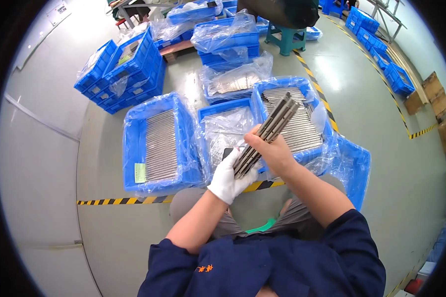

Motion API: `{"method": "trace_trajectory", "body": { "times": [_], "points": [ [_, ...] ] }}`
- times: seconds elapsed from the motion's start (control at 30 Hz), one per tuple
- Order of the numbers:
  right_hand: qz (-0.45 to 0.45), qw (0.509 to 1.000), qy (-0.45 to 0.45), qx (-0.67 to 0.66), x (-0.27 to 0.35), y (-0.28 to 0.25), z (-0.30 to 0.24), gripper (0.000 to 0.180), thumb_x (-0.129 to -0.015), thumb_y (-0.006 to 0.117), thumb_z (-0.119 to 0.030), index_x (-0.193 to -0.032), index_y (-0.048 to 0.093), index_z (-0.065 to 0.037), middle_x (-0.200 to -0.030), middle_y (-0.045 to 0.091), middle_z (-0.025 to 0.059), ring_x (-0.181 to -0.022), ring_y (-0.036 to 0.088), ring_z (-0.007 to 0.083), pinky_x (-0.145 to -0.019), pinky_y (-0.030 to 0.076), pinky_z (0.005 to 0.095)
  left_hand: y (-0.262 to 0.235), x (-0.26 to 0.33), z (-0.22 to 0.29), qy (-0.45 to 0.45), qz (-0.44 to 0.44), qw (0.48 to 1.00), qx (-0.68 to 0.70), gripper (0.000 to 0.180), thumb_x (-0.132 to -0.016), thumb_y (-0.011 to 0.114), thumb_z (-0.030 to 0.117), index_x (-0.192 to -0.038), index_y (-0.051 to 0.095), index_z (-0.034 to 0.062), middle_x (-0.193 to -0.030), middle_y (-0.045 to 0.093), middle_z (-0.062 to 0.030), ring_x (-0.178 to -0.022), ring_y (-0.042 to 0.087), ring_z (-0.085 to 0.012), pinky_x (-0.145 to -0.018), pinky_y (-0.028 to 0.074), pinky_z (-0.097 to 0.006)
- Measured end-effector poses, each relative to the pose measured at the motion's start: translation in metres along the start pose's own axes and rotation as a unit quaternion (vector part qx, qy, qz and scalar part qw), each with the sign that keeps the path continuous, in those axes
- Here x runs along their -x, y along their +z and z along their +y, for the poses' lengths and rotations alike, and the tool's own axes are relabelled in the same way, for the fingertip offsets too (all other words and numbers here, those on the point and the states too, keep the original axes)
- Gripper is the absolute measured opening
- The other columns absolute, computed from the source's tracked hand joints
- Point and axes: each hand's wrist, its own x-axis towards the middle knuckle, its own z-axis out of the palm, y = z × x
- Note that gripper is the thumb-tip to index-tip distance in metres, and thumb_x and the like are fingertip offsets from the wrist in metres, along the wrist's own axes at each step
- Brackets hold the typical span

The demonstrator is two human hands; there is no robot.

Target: The recorder is sorting and inspecting metal rods from blue storage crates on a factory floor.

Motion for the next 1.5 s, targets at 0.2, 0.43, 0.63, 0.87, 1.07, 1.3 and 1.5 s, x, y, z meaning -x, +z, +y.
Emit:
{"method": "trace_trajectory", "body": {
  "times": [0.2,0.43,0.63,0.87,1.07,1.3,1.5],
  "points": [
    [-0.108,0.989,0.104,0.014,-0.009,-0.031,0.001,0.017,-0.079,0.059,-0.021,-0.079,0.056,-0.004,-0.072,0.051,-0.0004,-0.059,0.047,0.007,-0.055,0.038,0.0212,0.025,0.005,0.005,-0.213,-0.2,0.933,-0.211,0.036,-0.085,0.049,0.032,-0.106,0.049,0.0029,-0.068,0.051,-0.003,-0.045,0.042,-0.0109,-0.044,0.035,-0.023],
    [0.21,0.93,0.23,-0.195,-0.028,-0.082,0.008,0.031,-0.085,0.052,-0.026,-0.107,0.045,-0.005,-0.07,0.044,0.0002,-0.055,0.039,0.007,-0.043,0.031,0.02,0.02,-0.019,0.015,-0.039,0.021,0.899,-0.436,0.026,-0.087,0.047,0.025,-0.1,0.052,0.0035,-0.059,0.044,0.002,-0.044,0.039,-0.0049,-0.039,0.033,-0.019],
    [0.006,0.957,0.206,0.205,-0.025,-0.074,0.023,0.034,-0.075,0.04,0.001,-0.107,0.051,-0.001,-0.084,0.055,0.0103,-0.071,0.054,0.0178,-0.059,0.044,0.0279,-0.001,-0.03,0.031,-0.001,0.054,0.882,-0.469,0.019,-0.082,0.052,0.018,-0.088,0.059,0.0017,-0.06,0.052,0.0005,-0.044,0.041,-0.0053,-0.039,0.032,-0.02],
    [0.075,0.934,0.121,0.326,-0.021,-0.089,0.019,0.029,-0.079,0.047,-0.004,-0.105,0.058,-0.007,-0.069,0.06,0.0084,-0.064,0.057,0.0141,-0.062,0.046,0.0274,0.011,-0.023,0.038,-0.014,0.048,0.888,-0.456,0.02,-0.08,0.055,0.019,-0.077,0.06,-0.0005,-0.059,0.056,-0.0029,-0.04,0.039,-0.0057,-0.038,0.029,-0.019],
    [0.065,0.987,0.032,-0.142,-0.034,-0.1,-0.004,0.032,-0.087,0.043,-0.006,-0.119,0.045,-0.001,-0.108,0.054,0.0111,-0.095,0.057,0.0205,-0.08,0.047,0.0303,0.018,-0.015,0.04,-0.029,0.06,0.894,-0.442,0.021,-0.079,0.057,0.02,-0.074,0.061,-0.0004,-0.046,0.046,-0.0004,-0.037,0.037,-0.0065,-0.037,0.028,-0.02],
    [0.141,0.954,-0.123,0.235,-0.027,-0.083,0.0,0.028,-0.088,0.045,-0.006,-0.114,0.049,0.001,-0.103,0.057,0.0109,-0.095,0.057,0.0171,-0.078,0.044,0.0237,0.004,-0.016,0.035,-0.009,0.054,0.906,-0.419,0.02,-0.078,0.058,0.02,-0.074,0.06,-0.0004,-0.053,0.051,-0.0022,-0.04,0.04,-0.0074,-0.038,0.028,-0.02],
    [0.139,0.957,-0.141,0.21,-0.023,-0.071,0.011,0.027,-0.086,0.047,-0.003,-0.112,0.051,0.002,-0.102,0.058,0.0109,-0.093,0.058,0.0138,-0.075,0.043,0.0205,0.002,-0.015,0.031,-0.016,0.036,0.925,-0.377,0.021,-0.076,0.061,0.021,-0.075,0.059,0.0002,-0.057,0.053,-0.0037,-0.042,0.042,-0.0072,-0.039,0.03,-0.02]
  ]
}}
